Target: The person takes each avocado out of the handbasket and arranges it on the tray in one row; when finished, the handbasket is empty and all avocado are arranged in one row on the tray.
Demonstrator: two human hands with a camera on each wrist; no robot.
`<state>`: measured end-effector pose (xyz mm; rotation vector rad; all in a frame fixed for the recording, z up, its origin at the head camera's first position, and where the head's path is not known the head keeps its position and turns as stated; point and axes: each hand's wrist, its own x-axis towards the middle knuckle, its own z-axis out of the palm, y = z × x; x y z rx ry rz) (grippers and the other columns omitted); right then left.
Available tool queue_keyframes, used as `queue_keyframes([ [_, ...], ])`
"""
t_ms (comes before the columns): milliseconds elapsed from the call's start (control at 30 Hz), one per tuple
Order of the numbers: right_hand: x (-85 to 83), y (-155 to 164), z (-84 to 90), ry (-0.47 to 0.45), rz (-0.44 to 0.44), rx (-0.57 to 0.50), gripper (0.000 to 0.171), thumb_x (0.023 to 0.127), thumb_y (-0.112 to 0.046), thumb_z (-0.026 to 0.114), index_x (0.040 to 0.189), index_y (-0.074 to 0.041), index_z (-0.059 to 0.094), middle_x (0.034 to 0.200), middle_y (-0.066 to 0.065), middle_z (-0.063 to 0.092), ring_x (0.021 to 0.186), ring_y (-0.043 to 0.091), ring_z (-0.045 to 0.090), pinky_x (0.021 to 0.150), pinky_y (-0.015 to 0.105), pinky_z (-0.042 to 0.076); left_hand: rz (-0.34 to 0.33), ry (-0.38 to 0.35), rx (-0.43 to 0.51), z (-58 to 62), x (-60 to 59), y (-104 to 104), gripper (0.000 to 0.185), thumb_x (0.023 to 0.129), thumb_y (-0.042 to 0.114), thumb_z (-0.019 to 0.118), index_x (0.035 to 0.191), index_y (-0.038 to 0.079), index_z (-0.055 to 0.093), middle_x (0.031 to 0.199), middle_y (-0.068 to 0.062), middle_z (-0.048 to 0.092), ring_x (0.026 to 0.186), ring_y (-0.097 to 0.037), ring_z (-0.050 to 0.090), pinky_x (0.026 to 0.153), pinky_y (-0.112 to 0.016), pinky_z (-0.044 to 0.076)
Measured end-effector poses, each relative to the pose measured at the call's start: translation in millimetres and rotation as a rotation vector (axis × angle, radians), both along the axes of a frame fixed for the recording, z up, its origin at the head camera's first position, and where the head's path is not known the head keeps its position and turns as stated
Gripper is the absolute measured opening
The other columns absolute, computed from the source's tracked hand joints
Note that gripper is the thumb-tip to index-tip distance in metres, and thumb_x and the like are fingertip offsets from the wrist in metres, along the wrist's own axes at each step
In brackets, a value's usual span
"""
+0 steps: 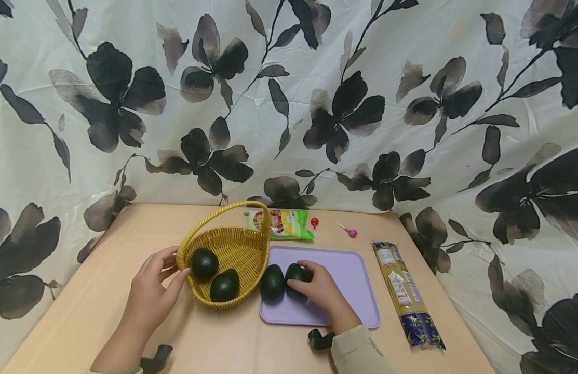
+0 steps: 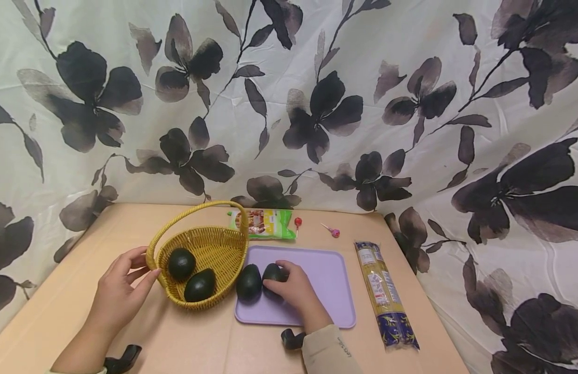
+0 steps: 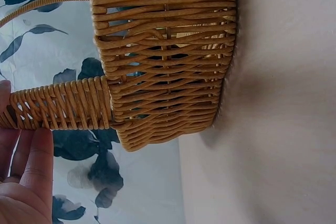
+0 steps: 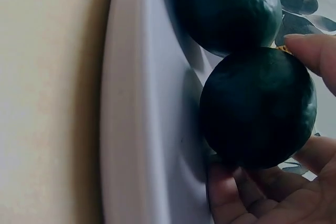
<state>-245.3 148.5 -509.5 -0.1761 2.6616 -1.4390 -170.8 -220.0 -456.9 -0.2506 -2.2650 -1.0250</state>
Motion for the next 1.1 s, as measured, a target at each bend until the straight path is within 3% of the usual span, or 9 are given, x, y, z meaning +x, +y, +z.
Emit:
queue_keyframes([
  [200,1.3,1,0.5,0.034,-0.018,-0.016,0.063,0.086,-0.037,0.082,0.138,-0.006,0.063,0.13,0.012,0.069,0.118,0.028,0.063,0.109,0.053,0.053,-0.002,0.002,0.003,0.0,-0.5,1,0.061,0.081,-0.009,0.081,0.135,0.002,0.057,0.114,-0.01,0.064,0.108,0.013,0.05,0.093,0.003,0.047],
  [433,1.8,2,7.7,0.053,-0.027,-0.043,0.052,0.09,-0.033,0.078,0.134,-0.007,0.065,0.127,0.013,0.07,0.11,0.028,0.066,0.097,0.048,0.06,0.0,0.007,0.006,0.3,-0.3,1,0.061,0.08,-0.01,0.081,0.134,0.001,0.057,0.114,-0.01,0.064,0.108,0.015,0.05,0.092,0.003,0.047],
  [633,5.2,0,24.7,0.09,-0.038,-0.086,0.045,0.091,-0.03,0.078,0.13,-0.01,0.068,0.125,0.016,0.07,0.107,0.027,0.067,0.092,0.043,0.062,0.0,0.005,0.003,1.0,0.3,1,0.061,0.081,-0.009,0.081,0.135,0.001,0.057,0.115,-0.01,0.064,0.108,0.015,0.049,0.093,0.004,0.046],
  [900,5.6,-11,51.5,0.113,-0.025,-0.157,0.039,0.093,-0.026,0.077,0.129,-0.013,0.068,0.123,0.006,0.07,0.12,0.033,0.064,0.107,0.052,0.056,-0.003,0.006,-0.01,1.3,-1.0,0,0.061,0.08,-0.009,0.082,0.135,0.001,0.057,0.114,-0.01,0.064,0.108,0.012,0.051,0.093,0.004,0.046],
  [1100,0.8,-32,66.6,0.084,0.076,-0.196,0.041,0.095,-0.028,0.075,0.132,-0.014,0.067,0.129,0.011,0.068,0.119,0.033,0.064,0.103,0.048,0.06,0.002,0.003,-0.007,0.4,-0.4,0,0.061,0.08,-0.009,0.081,0.135,0.001,0.057,0.114,-0.01,0.064,0.108,0.012,0.051,0.093,0.003,0.046],
])
